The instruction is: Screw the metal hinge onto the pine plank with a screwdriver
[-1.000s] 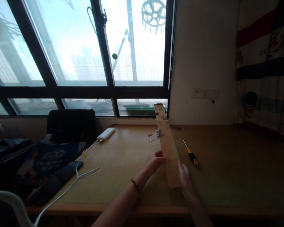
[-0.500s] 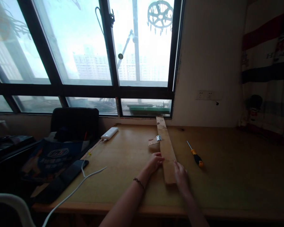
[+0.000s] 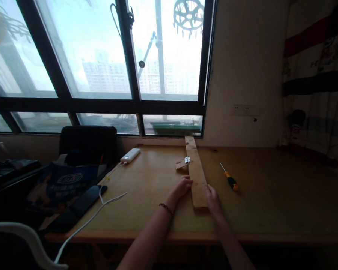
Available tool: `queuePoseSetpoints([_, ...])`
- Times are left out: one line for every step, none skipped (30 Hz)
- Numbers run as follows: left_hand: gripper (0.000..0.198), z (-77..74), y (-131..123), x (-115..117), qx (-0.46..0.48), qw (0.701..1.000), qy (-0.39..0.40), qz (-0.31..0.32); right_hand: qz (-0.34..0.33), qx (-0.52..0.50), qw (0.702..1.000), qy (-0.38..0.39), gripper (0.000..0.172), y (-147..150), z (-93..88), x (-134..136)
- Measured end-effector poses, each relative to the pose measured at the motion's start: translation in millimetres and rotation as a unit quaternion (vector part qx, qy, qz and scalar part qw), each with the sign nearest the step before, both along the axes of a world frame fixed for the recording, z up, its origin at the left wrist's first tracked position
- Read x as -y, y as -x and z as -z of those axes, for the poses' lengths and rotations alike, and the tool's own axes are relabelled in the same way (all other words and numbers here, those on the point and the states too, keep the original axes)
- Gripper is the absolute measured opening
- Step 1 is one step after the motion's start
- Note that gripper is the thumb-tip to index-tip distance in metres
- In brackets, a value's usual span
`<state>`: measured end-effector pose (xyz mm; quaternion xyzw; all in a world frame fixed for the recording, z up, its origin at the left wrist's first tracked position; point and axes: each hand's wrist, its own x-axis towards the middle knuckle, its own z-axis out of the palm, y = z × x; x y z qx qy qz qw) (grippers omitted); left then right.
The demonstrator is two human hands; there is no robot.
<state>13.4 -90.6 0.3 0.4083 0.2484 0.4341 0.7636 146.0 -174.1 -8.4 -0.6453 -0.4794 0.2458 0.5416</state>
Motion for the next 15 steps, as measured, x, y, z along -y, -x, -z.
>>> queuePoseSetpoints([0.026,-0.2,0.2,-0.1,0.001,1.0,0.003,-0.004,0.012,0.005,1.0,-0.01,0.052,-2.6,1.3,-1.3])
queuePoseSetpoints([0.026,-0.6,0.3,0.0,0.003,1.0,0.008,-0.01,0.029,0.021,0.999,-0.025,0.051,-7.3,1.4,-3.3])
queuePoseSetpoints([0.026,-1.0,0.3,0.1,0.006,1.0,0.015,-0.016,0.046,0.049,0.997,-0.045,0.05,-14.5,-0.1,-6.1])
queuePoseSetpoints([0.025,-1.4,0.3,0.2,0.011,0.999,0.022,-0.021,0.06,0.089,0.992,-0.066,0.048,-24.5,-3.0,-9.8])
queuePoseSetpoints([0.025,-1.7,0.2,0.4,0.016,0.999,0.026,-0.024,0.073,0.14,0.984,-0.088,0.045,-36.8,-7.2,-14.3])
queuePoseSetpoints([0.024,-1.8,0.1,0.6,0.021,0.999,0.028,-0.025,0.081,0.2,0.971,-0.105,0.041,-51.0,-12.1,-19.3])
queuePoseSetpoints([0.024,-1.9,-0.1,0.7,0.025,0.999,0.028,-0.026,0.096,0.263,0.953,-0.113,0.039,-66.1,-17.1,-24.7])
queuePoseSetpoints([0.024,-2.0,-0.2,0.8,0.028,0.999,0.029,-0.027,0.118,0.318,0.934,-0.113,0.037,-81.2,-21.2,-30.0])
queuePoseSetpoints([0.025,-2.0,-0.4,0.9,0.03,0.999,0.029,-0.028,0.138,0.363,0.916,-0.101,0.037,-95.2,-23.9,-34.9])
queuePoseSetpoints([0.026,-2.2,-0.7,1.1,0.031,0.999,0.031,-0.03,0.154,0.4,0.9,-0.081,0.036,-107.3,-24.7,-39.1])
queuePoseSetpoints([0.026,-2.6,-0.8,1.3,0.032,0.998,0.033,-0.032,0.163,0.426,0.888,-0.051,0.035,-117.0,-23.4,-42.6])
queuePoseSetpoints([0.027,-3.1,-1.0,1.6,0.032,0.998,0.034,-0.034,0.166,0.441,0.882,-0.016,0.035,-123.9,-20.4,-45.3])
queuePoseSetpoints([0.027,-3.9,-1.1,2.0,0.031,0.998,0.034,-0.035,0.161,0.449,0.879,0.018,0.035,-128.4,-16.2,-47.3])
queuePoseSetpoints([0.026,-4.8,-1.1,2.3,0.028,0.998,0.033,-0.035,0.151,0.45,0.879,0.048,0.036,-130.7,-11.3,-48.9])
queuePoseSetpoints([0.026,-5.7,-1.0,2.6,0.027,0.999,0.031,-0.034,0.138,0.449,0.88,0.07,0.037,-131.4,-6.4,-50.2])
